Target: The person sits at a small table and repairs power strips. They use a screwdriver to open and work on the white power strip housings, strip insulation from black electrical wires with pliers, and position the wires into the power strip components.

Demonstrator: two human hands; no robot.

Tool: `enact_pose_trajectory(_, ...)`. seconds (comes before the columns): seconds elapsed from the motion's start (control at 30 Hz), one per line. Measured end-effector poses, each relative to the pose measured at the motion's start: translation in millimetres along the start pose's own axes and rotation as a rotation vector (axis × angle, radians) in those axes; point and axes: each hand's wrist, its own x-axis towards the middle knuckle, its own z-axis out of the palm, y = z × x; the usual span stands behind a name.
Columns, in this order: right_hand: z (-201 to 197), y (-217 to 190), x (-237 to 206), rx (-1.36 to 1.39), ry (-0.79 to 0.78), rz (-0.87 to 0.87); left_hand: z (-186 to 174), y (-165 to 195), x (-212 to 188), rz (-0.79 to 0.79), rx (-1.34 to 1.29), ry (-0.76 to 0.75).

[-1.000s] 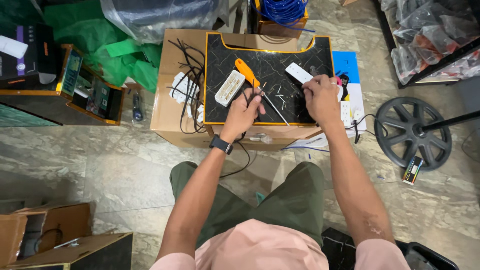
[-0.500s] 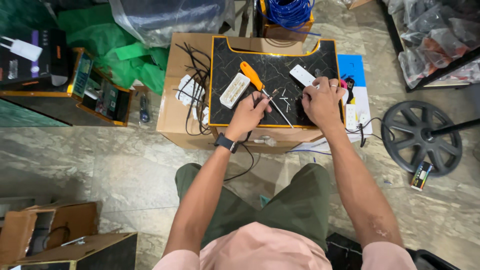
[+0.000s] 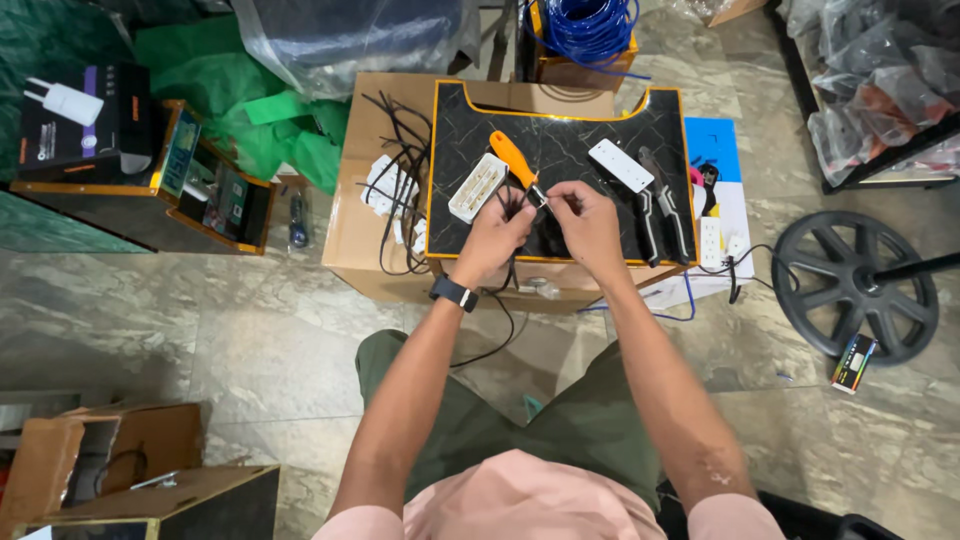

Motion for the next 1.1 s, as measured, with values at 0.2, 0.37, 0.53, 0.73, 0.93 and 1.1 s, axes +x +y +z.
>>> enact_pose_trajectory(0.2,6.0,-3.9,-0.9,0.267,-0.063,0.214,2.9,-4.0,-3.8,0.061,0.149,0.111)
enact_pose_trajectory(0.37,11.3,0.8,4.0,0.287,-0.040,0.260,4.1,-0.6,-3.6,0.140,0.211,0.152)
enact_pose_trajectory(0.53,20.1,2.1,0.5,0.320,-0.006,0.267,6.4,-1.3,-3.7,0.181,0.126,0.153)
enact_pose_trajectory(0.73,23.1,-2.7,-2.5,0.063,0.045,0.120,6.1,4.0,-5.0,0.061,0.302,0.125)
enact_pose_trajectory(0.93,25.0,-2.1,5.5,0.154,0.116,0.144,21.5,6.8,4.6,0.118,0.158,0.177)
enact_pose_trajectory(1.1,36.1,14.9,4.7,0.474,0.151,0.173,25.8,-3.4,12.1,0.117,0.153,0.243)
